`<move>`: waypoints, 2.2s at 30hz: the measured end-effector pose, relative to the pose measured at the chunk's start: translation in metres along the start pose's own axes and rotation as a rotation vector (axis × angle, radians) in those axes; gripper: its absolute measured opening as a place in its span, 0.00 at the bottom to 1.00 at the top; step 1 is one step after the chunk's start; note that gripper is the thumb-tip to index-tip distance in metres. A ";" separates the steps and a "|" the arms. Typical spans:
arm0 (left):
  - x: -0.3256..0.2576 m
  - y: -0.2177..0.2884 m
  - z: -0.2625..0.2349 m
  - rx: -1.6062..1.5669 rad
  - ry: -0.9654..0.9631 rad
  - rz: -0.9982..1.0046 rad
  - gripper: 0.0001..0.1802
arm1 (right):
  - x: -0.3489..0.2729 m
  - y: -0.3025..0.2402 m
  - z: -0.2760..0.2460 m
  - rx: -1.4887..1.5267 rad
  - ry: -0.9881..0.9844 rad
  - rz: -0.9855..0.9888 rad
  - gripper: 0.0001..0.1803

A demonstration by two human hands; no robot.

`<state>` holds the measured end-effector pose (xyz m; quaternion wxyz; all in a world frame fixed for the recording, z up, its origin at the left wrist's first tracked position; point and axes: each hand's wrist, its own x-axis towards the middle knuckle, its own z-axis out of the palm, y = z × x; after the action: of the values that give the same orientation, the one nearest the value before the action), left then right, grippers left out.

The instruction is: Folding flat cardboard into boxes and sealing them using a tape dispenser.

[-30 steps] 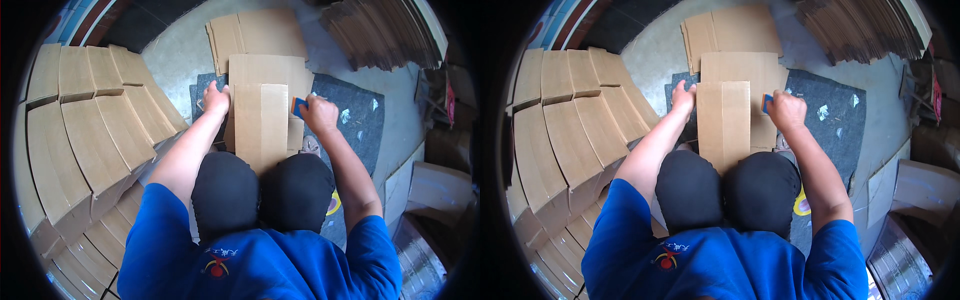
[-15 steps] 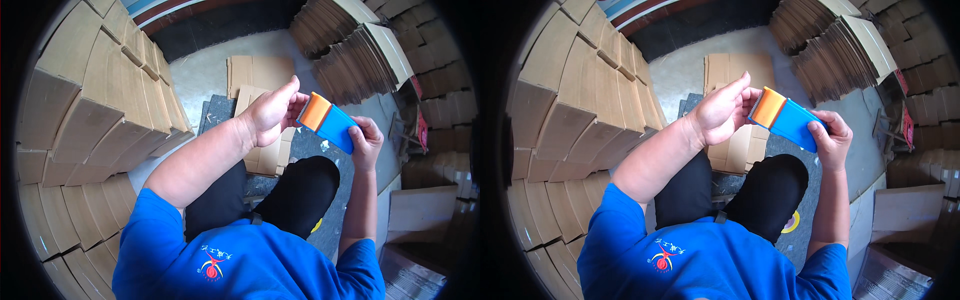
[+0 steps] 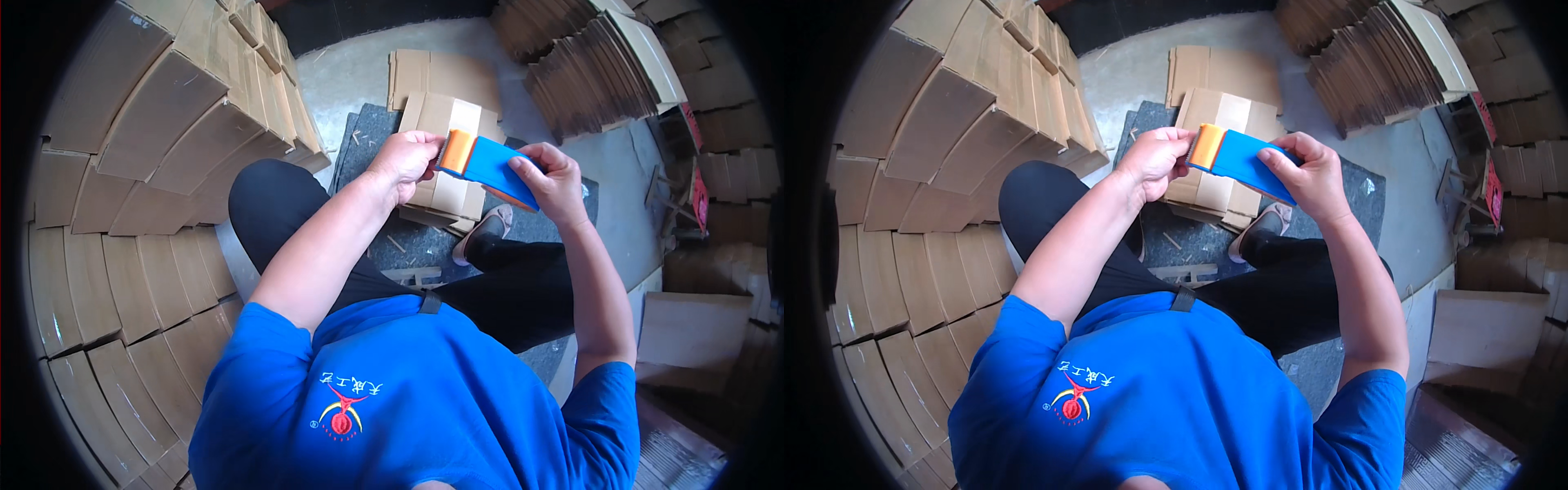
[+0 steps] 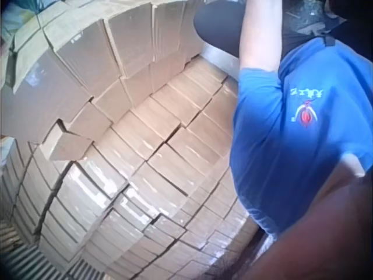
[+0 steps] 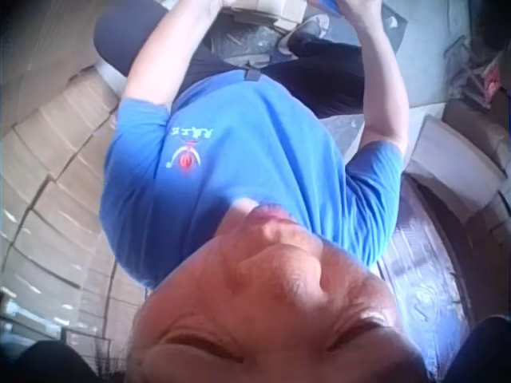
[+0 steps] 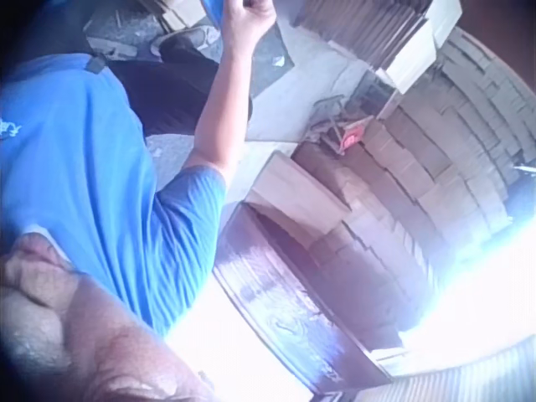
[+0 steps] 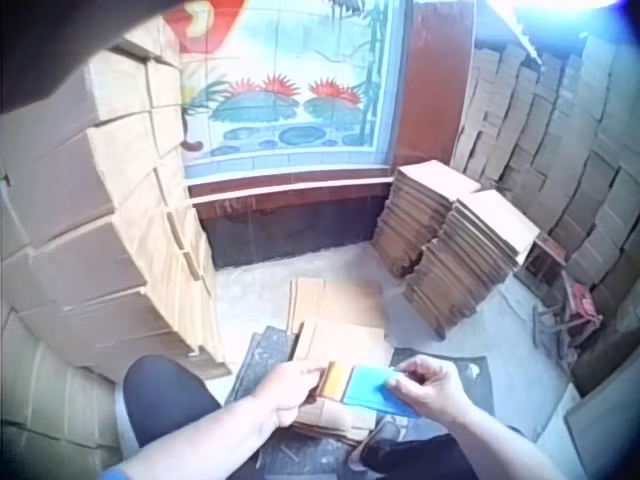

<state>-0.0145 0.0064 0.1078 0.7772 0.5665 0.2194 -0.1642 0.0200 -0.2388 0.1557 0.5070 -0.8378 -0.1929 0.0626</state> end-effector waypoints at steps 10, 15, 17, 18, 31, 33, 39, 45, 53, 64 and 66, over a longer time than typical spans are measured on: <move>0.033 -0.062 -0.082 0.161 0.386 -0.163 0.11 | -0.017 0.064 0.005 -0.277 -0.170 0.249 0.18; 0.056 -0.098 -0.075 0.160 0.414 -0.140 0.12 | -0.019 0.086 0.011 -0.329 -0.206 0.322 0.18; 0.067 -0.128 -0.078 0.016 0.451 -0.132 0.13 | -0.019 0.088 0.012 -0.311 -0.226 0.289 0.19; 0.076 -0.149 -0.080 -0.170 0.446 -0.089 0.14 | -0.018 0.087 0.016 -0.309 -0.232 0.288 0.19; 0.085 -0.164 -0.081 -0.080 0.546 -0.333 0.31 | -0.015 0.088 0.024 -0.364 -0.239 0.286 0.19; 0.072 -0.152 -0.059 0.588 0.777 0.199 0.24 | -0.022 0.096 0.017 -0.381 -0.242 0.303 0.20; 0.001 -0.121 -0.005 1.595 0.022 0.624 0.51 | -0.021 0.092 0.014 -0.434 -0.272 0.271 0.22; 0.006 -0.120 0.002 1.704 0.035 0.534 0.57 | -0.017 0.059 -0.006 -0.487 -0.288 0.294 0.22; 0.011 -0.122 0.003 1.740 -0.012 0.483 0.56 | -0.030 0.089 -0.051 -0.784 -0.366 0.190 0.19; 0.012 -0.121 0.007 1.712 0.016 0.467 0.57 | -0.041 0.140 0.132 -0.875 -0.504 0.278 0.13; 0.008 -0.114 0.004 1.634 -0.027 0.508 0.54 | -0.046 0.152 0.134 -0.874 -0.675 0.309 0.16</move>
<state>-0.0646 -0.0325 0.0129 0.1406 0.9789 -0.1108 -0.0982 -0.0236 -0.2085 -0.0451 0.0085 -0.9215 -0.2275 0.3146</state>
